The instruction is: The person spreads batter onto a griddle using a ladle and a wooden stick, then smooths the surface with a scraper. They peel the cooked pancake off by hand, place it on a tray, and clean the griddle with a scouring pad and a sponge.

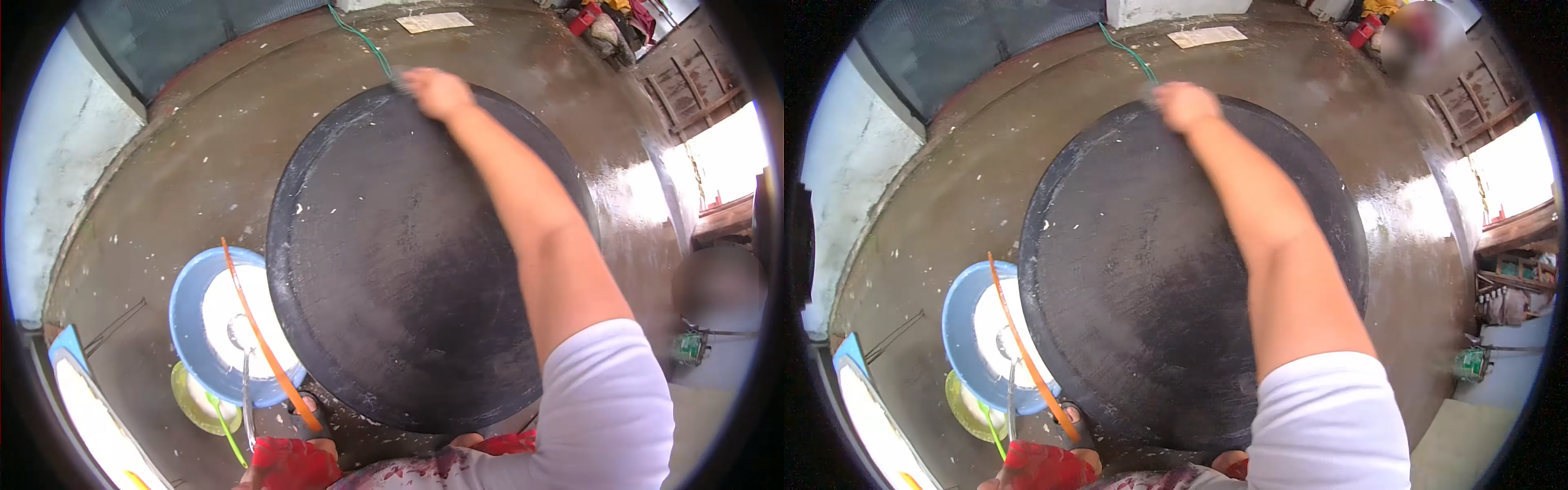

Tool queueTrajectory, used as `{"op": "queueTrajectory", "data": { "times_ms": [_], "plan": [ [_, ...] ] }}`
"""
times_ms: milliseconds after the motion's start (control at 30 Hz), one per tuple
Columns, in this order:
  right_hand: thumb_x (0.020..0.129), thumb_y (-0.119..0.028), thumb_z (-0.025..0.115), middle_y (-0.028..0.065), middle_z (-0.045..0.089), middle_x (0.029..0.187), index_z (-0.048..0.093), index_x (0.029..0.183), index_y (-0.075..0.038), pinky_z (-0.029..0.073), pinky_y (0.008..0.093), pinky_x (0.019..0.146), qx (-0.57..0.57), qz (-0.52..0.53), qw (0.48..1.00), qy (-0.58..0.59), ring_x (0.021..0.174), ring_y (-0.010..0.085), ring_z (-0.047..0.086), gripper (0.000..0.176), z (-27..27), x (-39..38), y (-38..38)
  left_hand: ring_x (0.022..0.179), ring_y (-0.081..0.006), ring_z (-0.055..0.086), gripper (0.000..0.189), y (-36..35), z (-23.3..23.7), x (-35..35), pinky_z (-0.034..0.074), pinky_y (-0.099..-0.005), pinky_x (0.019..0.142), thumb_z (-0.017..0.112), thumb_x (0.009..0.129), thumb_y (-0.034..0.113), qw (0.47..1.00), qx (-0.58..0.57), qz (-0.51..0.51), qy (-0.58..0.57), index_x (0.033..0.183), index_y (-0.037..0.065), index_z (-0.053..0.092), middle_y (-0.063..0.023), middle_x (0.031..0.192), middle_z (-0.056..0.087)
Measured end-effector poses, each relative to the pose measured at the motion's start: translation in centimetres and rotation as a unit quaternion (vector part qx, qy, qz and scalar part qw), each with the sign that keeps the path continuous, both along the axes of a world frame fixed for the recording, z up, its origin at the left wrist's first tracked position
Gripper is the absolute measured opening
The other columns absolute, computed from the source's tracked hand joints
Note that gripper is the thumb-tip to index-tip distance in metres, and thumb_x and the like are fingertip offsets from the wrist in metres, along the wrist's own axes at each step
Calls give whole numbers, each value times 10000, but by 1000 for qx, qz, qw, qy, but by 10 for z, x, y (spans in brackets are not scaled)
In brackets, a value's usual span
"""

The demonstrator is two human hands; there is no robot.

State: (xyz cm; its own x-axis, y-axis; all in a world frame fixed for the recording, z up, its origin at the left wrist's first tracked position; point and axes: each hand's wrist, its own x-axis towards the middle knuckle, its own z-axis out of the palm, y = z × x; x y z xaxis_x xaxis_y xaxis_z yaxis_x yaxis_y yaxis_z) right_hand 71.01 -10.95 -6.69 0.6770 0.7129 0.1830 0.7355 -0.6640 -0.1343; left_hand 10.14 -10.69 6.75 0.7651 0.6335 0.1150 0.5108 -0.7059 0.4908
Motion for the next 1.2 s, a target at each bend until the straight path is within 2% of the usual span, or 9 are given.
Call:
{"op": "queueTrajectory", "data": {
  "times_ms": [100,200,400,433,600,733,1033,1133,1200],
  "plan": [
    [819,-224,501,68,608,990,652,892,-151,464,387,833,70,264,959,-68,968,251,566,183,-12,-121,69,915,-328,532,343,-5,-2,-2,433,-406,793,554,831,249,1000,5,-9,-14,1016,-38,585,-197,1005,536],
    [818,-242,517,50,585,1057,656,925,-226,453,380,863,238,419,875,54,1022,246,538,176,-27,-238,62,923,-327,529,341,-8,2,2,433,-405,792,553,833,248,1000,4,-18,-19,1017,-38,582,-195,1007,534],
    [884,-238,398,103,568,1131,581,1085,-118,446,365,867,34,89,994,-46,1014,277,548,297,-2,-56,-38,921,-334,525,325,-8,0,-7,427,-406,798,551,833,232,999,-15,-47,-18,1027,-27,578,-191,1024,521],
    [861,-196,416,75,568,1148,582,1098,-152,471,369,832,26,-65,998,13,1004,242,565,292,10,-30,-84,925,-334,523,320,-8,3,-10,425,-406,802,551,833,227,999,-6,-46,-11,1031,-23,577,-191,1031,516],
    [892,-240,440,77,480,1276,526,1203,-176,379,352,966,-15,-274,962,-5,1164,258,456,329,-5,-13,-316,947,-333,517,323,-13,8,-26,420,-405,813,549,832,223,999,-16,-41,-5,1046,-16,579,-191,1054,514],
    [886,-199,462,85,473,1280,536,1190,-174,376,355,971,17,-326,944,49,1179,272,440,314,5,-114,-378,962,-334,514,333,-18,10,-45,416,-404,827,550,834,226,997,-4,-72,-14,1056,-21,580,-192,1072,517],
    [743,-3,552,125,455,1296,568,1160,-160,320,396,1034,22,-39,996,82,1224,302,408,446,38,-410,-348,948,-342,529,302,-30,19,-70,427,-403,815,517,864,208,994,15,-91,-64,1049,-22,583,-192,1075,524],
    [757,-39,557,121,459,1291,565,1161,-166,325,390,1030,53,25,985,160,1211,294,422,423,48,-424,-318,943,-346,529,303,-29,17,-77,426,-406,813,519,861,203,993,30,-89,-67,1065,-16,571,-194,1075,526],
    [792,-67,550,125,465,1282,569,1151,-161,334,387,1023,18,23,997,70,1204,292,427,371,40,-384,-318,945,-347,528,303,-26,16,-79,426,-407,812,525,855,199,990,18,-108,-86,1067,-14,566,-197,1079,526]
  ]
}}
